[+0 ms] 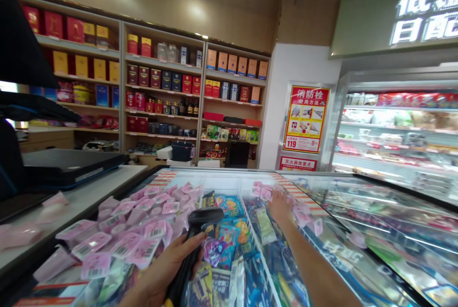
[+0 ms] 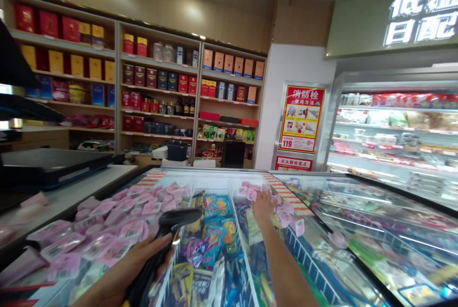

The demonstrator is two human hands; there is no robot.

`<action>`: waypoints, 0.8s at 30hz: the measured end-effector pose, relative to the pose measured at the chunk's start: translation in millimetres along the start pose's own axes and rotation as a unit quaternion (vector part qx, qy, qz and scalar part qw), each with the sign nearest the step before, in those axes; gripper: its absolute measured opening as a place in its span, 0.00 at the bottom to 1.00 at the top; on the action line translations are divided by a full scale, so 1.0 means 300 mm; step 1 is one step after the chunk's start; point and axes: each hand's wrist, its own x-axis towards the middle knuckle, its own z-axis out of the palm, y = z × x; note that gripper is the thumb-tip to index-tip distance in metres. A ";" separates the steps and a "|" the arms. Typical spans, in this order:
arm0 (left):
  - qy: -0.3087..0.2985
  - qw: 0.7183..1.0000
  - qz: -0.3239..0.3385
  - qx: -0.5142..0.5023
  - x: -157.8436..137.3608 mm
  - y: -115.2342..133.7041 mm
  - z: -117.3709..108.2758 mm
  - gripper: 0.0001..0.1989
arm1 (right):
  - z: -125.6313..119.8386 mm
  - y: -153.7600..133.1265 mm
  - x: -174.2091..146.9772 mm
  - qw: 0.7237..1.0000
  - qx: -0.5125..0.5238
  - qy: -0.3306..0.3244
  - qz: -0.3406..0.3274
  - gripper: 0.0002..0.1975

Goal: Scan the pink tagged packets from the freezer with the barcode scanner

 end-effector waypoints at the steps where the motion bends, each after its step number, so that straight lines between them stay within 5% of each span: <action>1: -0.001 1.000 -0.004 0.003 0.008 -0.001 0.002 0.16 | 0.004 0.015 0.006 1.000 -0.016 -0.012 -0.012 0.22; 7: -0.004 1.000 -0.026 0.014 0.044 0.010 0.020 0.16 | 0.002 0.013 -0.018 0.998 0.022 -0.011 -0.058 0.14; 10: -0.014 0.999 -0.029 0.020 0.043 0.014 0.045 0.16 | 0.001 -0.019 -0.054 0.986 0.162 0.003 -0.030 0.15; 12: -0.017 0.999 -0.024 0.019 0.032 0.016 0.065 0.16 | 0.008 -0.052 -0.081 0.912 0.405 -0.012 0.059 0.15; 15: -0.020 1.000 -0.015 0.007 0.008 0.022 0.091 0.15 | 0.025 -0.112 -0.121 0.707 0.679 -0.074 0.182 0.13; 16: -0.022 1.000 -0.015 0.003 0.000 0.024 0.097 0.15 | 0.029 -0.131 -0.134 0.666 0.715 -0.089 0.195 0.12; 24: -0.018 1.000 -0.014 0.002 -0.044 0.037 0.089 0.15 | 0.011 -0.209 -0.192 0.565 0.796 -0.135 0.172 0.08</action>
